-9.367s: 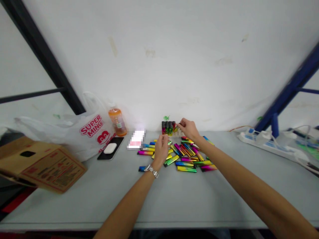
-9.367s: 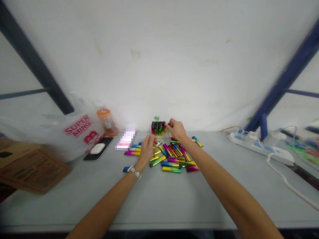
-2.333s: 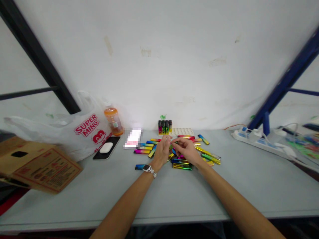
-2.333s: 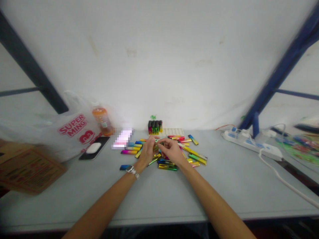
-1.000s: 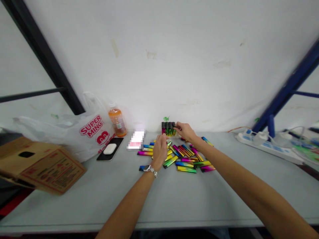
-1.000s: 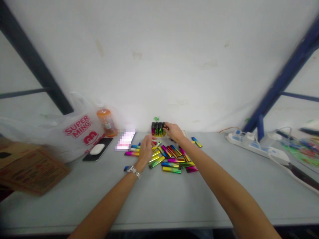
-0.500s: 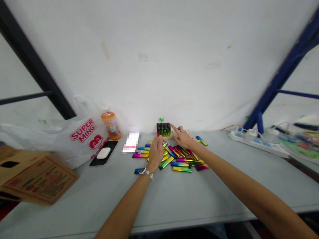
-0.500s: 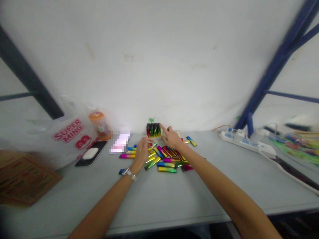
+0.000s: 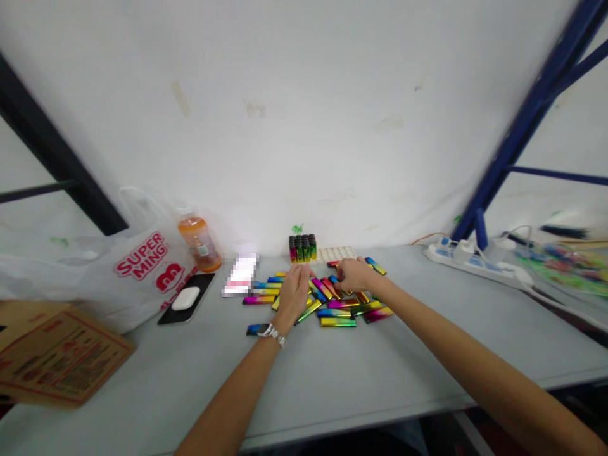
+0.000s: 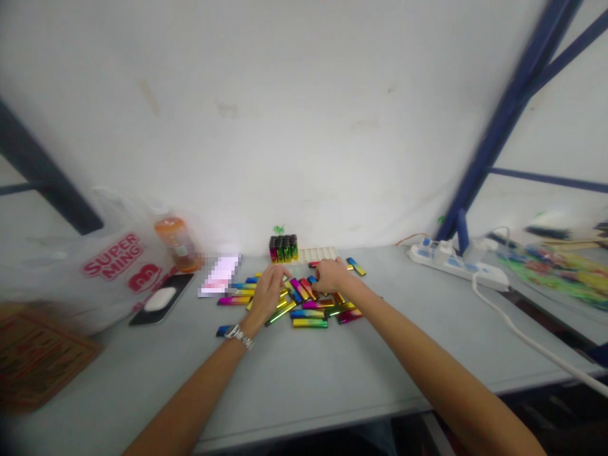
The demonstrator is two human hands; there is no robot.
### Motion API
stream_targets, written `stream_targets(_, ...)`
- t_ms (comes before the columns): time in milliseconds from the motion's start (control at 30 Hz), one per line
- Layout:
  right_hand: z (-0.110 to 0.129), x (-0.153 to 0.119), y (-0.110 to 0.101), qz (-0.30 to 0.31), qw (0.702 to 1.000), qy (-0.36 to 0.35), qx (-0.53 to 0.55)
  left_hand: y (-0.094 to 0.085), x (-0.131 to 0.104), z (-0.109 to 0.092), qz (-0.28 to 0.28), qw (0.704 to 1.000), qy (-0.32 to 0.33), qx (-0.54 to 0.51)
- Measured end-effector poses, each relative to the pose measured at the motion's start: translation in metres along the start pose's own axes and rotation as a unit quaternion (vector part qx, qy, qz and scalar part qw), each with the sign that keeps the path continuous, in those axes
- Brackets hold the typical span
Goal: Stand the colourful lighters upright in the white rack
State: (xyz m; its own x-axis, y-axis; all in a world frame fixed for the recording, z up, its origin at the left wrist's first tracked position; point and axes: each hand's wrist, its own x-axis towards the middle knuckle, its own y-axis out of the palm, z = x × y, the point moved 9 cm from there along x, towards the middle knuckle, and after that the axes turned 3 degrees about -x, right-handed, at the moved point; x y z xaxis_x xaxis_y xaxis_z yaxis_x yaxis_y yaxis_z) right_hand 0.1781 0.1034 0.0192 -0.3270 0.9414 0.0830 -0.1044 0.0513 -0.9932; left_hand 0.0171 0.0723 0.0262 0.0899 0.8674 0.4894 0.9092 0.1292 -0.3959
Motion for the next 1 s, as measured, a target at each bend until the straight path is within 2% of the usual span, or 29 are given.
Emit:
stream_targets(67, -0.001, 0.004, 0.001, 0.002, 1.0, 0.007, 0.013, -0.001, 0.0, 0.0, -0.003, 1.0, -0.002, -0.001)
stream_targets(167, 0.001, 0.008, -0.006, -0.036, 0.998, 0.001, 0.049, -0.002, 0.002, 0.001, -0.01, 1.0, 0.001, 0.008)
stream_targets(233, 0.008, 0.009, -0.014, -0.079, 0.991, -0.02, 0.109, -0.004, 0.002, 0.002, -0.022, 1.0, 0.002, 0.017)
stream_targets(300, 0.017, 0.008, -0.019, -0.125, 0.97, -0.041, 0.206, -0.006, 0.003, 0.002, -0.039, 0.999, -0.001, 0.017)
stream_targets(367, 0.024, 0.007, -0.021, -0.167, 0.927, -0.044, 0.332, -0.008, 0.003, 0.003, -0.047, 0.999, -0.003, 0.007)
stream_targets(467, 0.033, 0.003, -0.011, -0.202, 0.824, -0.032, 0.529, -0.008, 0.002, 0.001, -0.046, 0.999, 0.002, -0.009)
stream_targets(533, 0.04, -0.002, -0.001, -0.199, 0.774, -0.026, 0.601, -0.007, 0.001, 0.0, -0.041, 0.999, 0.008, -0.013)
stream_targets(567, 0.042, -0.005, 0.005, -0.194, 0.76, -0.016, 0.62, -0.006, 0.001, -0.001, -0.035, 0.999, 0.011, -0.015)
stream_targets(633, 0.045, -0.011, 0.013, -0.182, 0.758, -0.004, 0.627, -0.003, 0.0, -0.001, -0.021, 0.999, 0.016, -0.02)
stream_targets(700, 0.045, -0.016, 0.014, -0.182, 0.772, -0.003, 0.608, 0.0, 0.0, -0.003, -0.009, 0.999, 0.02, -0.025)
stream_targets(1000, 0.047, -0.026, 0.0, -0.207, 0.803, 0.013, 0.558, 0.012, -0.006, -0.022, 0.042, 0.997, 0.062, -0.029)
